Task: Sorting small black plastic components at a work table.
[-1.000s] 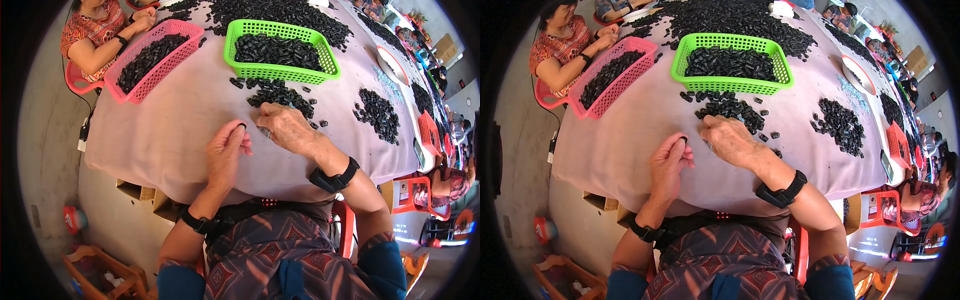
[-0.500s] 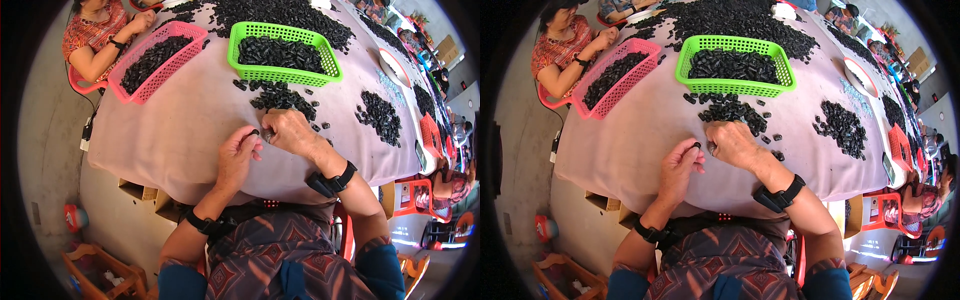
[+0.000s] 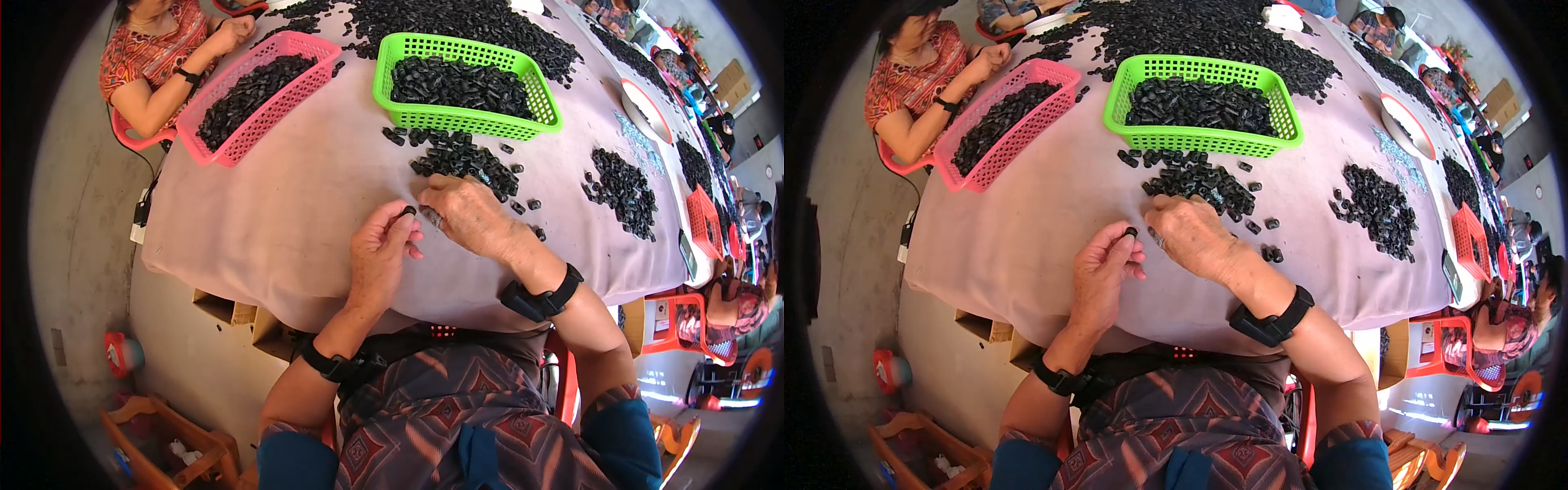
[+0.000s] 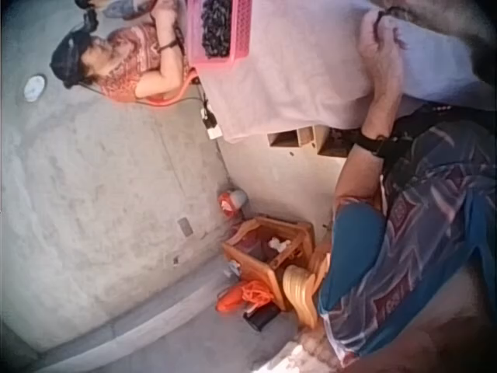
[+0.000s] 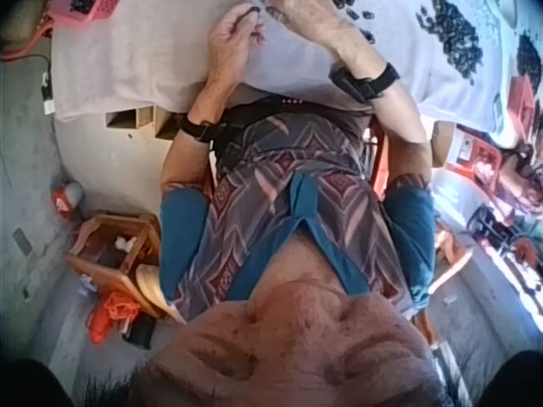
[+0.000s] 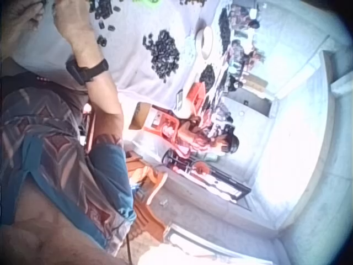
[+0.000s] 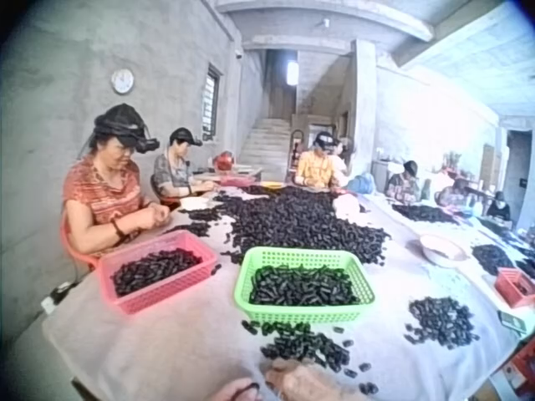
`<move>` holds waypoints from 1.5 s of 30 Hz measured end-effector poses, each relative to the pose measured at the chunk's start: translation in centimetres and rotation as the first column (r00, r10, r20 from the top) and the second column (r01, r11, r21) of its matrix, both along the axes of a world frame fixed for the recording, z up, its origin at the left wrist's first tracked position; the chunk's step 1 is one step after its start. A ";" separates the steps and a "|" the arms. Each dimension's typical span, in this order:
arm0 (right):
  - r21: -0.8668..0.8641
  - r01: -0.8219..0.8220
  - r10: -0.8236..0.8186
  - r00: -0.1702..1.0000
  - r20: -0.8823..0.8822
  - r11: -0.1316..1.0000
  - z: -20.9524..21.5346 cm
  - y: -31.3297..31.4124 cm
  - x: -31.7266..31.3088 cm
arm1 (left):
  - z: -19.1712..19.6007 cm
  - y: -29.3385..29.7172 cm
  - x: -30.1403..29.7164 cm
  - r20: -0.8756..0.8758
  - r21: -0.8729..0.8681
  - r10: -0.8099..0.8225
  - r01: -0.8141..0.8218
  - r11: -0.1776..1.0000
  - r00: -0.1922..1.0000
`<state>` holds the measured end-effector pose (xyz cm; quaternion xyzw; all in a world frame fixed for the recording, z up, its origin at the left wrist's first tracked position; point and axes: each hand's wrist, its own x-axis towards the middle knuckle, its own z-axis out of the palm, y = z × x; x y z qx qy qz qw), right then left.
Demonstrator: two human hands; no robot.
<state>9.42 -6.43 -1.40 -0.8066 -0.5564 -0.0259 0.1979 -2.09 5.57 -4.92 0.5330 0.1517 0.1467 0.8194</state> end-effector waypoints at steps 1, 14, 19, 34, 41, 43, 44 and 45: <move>0.005 0.021 -0.022 1.000 0.021 1.000 0.0 0.1 -0.2 | 0.0 0.0 0.0 -0.005 0.009 -0.001 0.001 1.000 1.000; 0.180 0.179 -0.100 0.920 -0.379 0.967 0.5 -0.4 -0.4 | 0.0 0.0 -0.2 -0.014 0.060 -0.037 0.038 0.997 0.999; 0.324 0.282 0.084 0.623 -0.777 0.903 0.6 -1.4 0.1 | 0.3 -0.2 -0.3 -0.010 0.088 -0.075 0.075 0.993 0.997; 0.329 0.216 0.031 0.795 -0.606 0.919 1.5 -2.3 -2.5 | 0.0 -1.0 -0.6 0.082 0.066 -0.124 0.119 0.991 0.989; 0.417 0.301 -0.049 0.855 -0.516 0.858 1.4 -2.1 -4.7 | 0.3 -1.2 -0.7 0.091 0.118 -0.070 0.059 0.991 0.993; 0.430 0.316 -0.036 0.837 -0.546 0.846 1.4 -2.1 -4.8 | 0.2 -1.3 -0.6 0.105 0.097 -0.065 0.055 0.994 0.992; 0.450 0.310 -0.026 0.845 -0.534 0.838 1.1 -2.1 -4.7 | 0.2 -1.3 -0.6 0.105 0.098 -0.067 0.057 0.994 0.992; 0.468 0.303 -0.017 0.852 -0.523 0.830 0.9 -2.1 -4.7 | 0.2 -1.3 -0.7 0.110 0.122 -0.068 0.054 0.991 0.992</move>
